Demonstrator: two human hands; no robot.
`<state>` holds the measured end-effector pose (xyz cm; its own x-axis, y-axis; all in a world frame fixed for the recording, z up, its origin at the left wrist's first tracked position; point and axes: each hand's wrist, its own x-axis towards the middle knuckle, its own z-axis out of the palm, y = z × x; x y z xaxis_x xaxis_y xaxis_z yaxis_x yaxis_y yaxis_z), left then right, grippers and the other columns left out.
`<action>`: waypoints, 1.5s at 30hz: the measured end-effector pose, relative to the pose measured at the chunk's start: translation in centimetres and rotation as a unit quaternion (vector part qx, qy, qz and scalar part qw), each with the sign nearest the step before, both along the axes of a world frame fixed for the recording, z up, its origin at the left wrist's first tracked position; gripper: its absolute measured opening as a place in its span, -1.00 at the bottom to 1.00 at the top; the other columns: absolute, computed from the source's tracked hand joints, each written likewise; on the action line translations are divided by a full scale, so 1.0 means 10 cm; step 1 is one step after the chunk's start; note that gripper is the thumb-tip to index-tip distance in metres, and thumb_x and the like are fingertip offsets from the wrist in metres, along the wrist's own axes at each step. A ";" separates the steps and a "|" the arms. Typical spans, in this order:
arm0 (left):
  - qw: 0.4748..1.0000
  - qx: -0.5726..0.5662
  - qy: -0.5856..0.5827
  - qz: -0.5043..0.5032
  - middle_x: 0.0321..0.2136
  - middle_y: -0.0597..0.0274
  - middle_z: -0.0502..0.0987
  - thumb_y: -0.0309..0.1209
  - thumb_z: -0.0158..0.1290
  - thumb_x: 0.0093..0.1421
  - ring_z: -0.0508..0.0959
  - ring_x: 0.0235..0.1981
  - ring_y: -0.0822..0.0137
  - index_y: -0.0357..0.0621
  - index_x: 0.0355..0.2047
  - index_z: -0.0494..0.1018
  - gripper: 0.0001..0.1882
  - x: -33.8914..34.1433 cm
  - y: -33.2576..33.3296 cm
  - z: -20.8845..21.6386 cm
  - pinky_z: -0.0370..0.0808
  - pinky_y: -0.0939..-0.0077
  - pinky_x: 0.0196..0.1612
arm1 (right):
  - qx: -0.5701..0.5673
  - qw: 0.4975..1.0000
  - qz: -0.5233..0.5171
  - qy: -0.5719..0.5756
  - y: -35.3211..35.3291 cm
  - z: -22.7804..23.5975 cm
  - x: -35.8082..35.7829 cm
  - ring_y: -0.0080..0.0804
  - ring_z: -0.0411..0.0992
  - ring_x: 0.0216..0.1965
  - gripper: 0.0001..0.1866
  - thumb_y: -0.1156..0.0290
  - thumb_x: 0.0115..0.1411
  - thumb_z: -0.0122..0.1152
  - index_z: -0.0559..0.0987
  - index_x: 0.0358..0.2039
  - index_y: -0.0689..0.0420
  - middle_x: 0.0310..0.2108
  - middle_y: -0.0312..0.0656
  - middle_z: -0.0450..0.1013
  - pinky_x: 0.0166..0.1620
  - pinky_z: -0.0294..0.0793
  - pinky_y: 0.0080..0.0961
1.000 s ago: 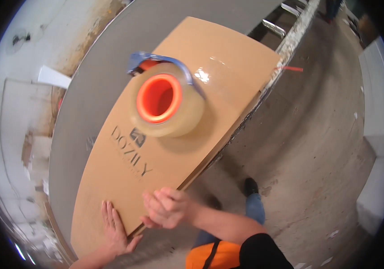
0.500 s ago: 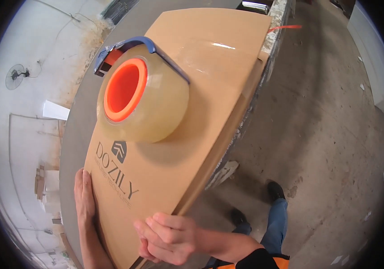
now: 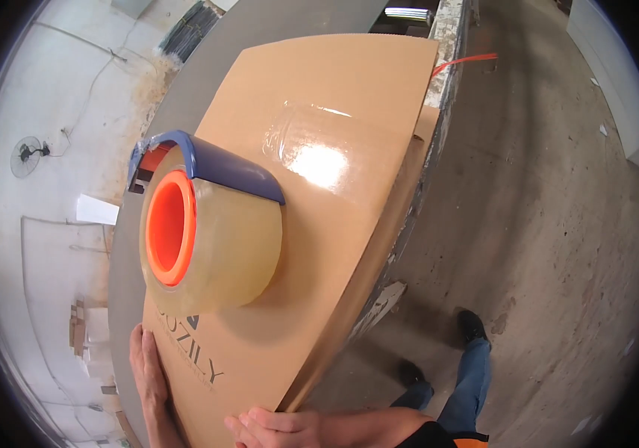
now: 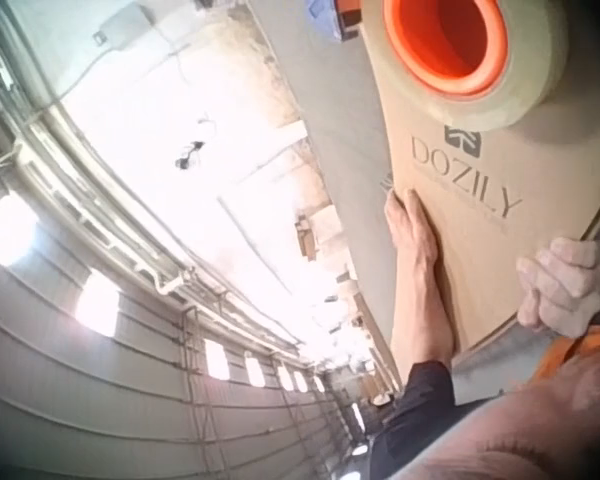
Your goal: The person uses a tape dispenser to seal long cardboard boxes, inserts foam padding into a box, and pushes the packaged items along a roller conveyor.
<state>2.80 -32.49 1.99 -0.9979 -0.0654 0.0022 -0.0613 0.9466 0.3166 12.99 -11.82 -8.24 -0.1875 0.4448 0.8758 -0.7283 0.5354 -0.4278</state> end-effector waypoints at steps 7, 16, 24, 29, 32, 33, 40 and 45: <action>0.989 -0.045 0.109 -0.085 0.13 -0.14 0.25 0.16 -0.02 0.23 0.26 0.18 -0.03 -0.37 0.20 0.20 -0.16 0.30 0.08 0.05 0.20 0.09 0.21 | 0.038 0.999 0.019 -0.030 0.01 0.02 0.03 -0.37 0.50 -0.28 -0.80 0.37 0.09 0.13 0.56 -0.58 0.21 -0.38 -0.09 0.62 -0.08 0.53 -0.41; 0.903 -0.141 0.062 -0.401 0.13 -0.13 0.28 -0.11 0.13 0.04 0.25 0.20 -0.21 -0.34 0.05 0.36 -0.34 1.42 0.29 0.00 0.29 -0.15 0.21 | 0.146 0.961 0.168 -0.163 0.34 0.49 0.10 -0.31 0.46 -0.30 -0.86 0.42 0.04 0.19 0.58 -0.47 0.24 -0.30 -0.12 0.57 -0.17 0.54 -0.38; 0.928 -0.004 0.076 -0.363 0.11 -0.01 0.41 -0.30 0.09 0.03 0.35 0.19 -0.11 -0.26 0.00 0.48 -0.50 1.43 0.27 0.06 0.34 0.02 0.24 | 0.214 0.939 0.201 -0.179 0.10 0.46 0.21 -0.20 0.52 -0.21 -0.77 0.29 0.11 0.18 0.60 -0.50 0.22 -0.33 -0.09 0.58 -0.10 0.52 -0.28; 0.954 0.176 -0.020 -0.244 0.14 -0.18 0.38 -0.40 0.10 0.07 0.35 0.17 -0.12 -0.31 0.16 0.34 -0.39 1.19 0.07 0.19 0.25 0.05 0.26 | 0.128 0.974 0.103 -0.156 -0.16 0.28 0.23 -0.36 0.54 -0.26 -0.85 0.37 0.02 0.17 0.48 -0.64 0.09 -0.38 -0.22 0.59 -0.06 0.51 -0.37; 0.990 -0.027 0.121 0.067 0.17 -0.12 0.34 -0.11 -0.04 0.31 0.27 0.22 -0.08 -0.30 0.20 0.29 -0.41 0.35 -0.11 0.04 0.17 0.15 0.29 | 0.088 0.981 0.092 -0.145 -0.35 0.31 0.28 -0.38 0.55 -0.30 -0.87 0.42 -0.04 0.16 0.44 -0.67 0.07 -0.43 -0.25 0.59 -0.06 0.51 -0.40; 0.995 -0.030 0.046 0.078 0.16 -0.08 0.35 0.00 -0.12 0.34 0.27 0.23 -0.03 -0.28 0.19 0.31 -0.37 0.13 -0.06 -0.08 0.18 0.18 0.28 | 0.085 0.983 0.079 -0.142 -0.30 0.24 0.24 -0.38 0.55 -0.32 -0.88 0.44 -0.07 0.16 0.44 -0.68 0.08 -0.47 -0.25 0.58 -0.06 0.52 -0.40; 0.994 -0.006 -0.005 0.106 0.10 0.06 0.39 0.14 -0.29 0.36 0.31 0.19 0.09 -0.20 0.10 0.38 -0.33 0.11 0.01 0.01 0.21 0.23 0.24 | 0.040 0.987 0.036 -0.153 -0.38 0.30 0.37 -0.39 0.56 -0.32 -0.86 0.54 -0.09 0.11 0.45 -0.73 0.10 -0.51 -0.26 0.57 -0.07 0.52 -0.38; 0.994 -0.013 0.000 0.105 0.11 0.09 0.39 0.09 -0.30 0.36 0.31 0.20 0.13 -0.21 0.14 0.36 -0.35 0.24 -0.04 0.05 0.21 0.24 0.24 | 0.035 0.982 0.053 -0.176 -0.46 0.24 0.51 -0.39 0.56 -0.31 -0.89 0.54 -0.09 0.11 0.47 -0.71 0.11 -0.51 -0.26 0.56 -0.06 0.51 -0.39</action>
<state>5.23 -32.88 2.46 -0.9620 -0.2729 0.0063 -0.2593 0.9206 0.2919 18.14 -16.42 -5.85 -0.5265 0.3476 0.7759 -0.5954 0.5008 -0.6283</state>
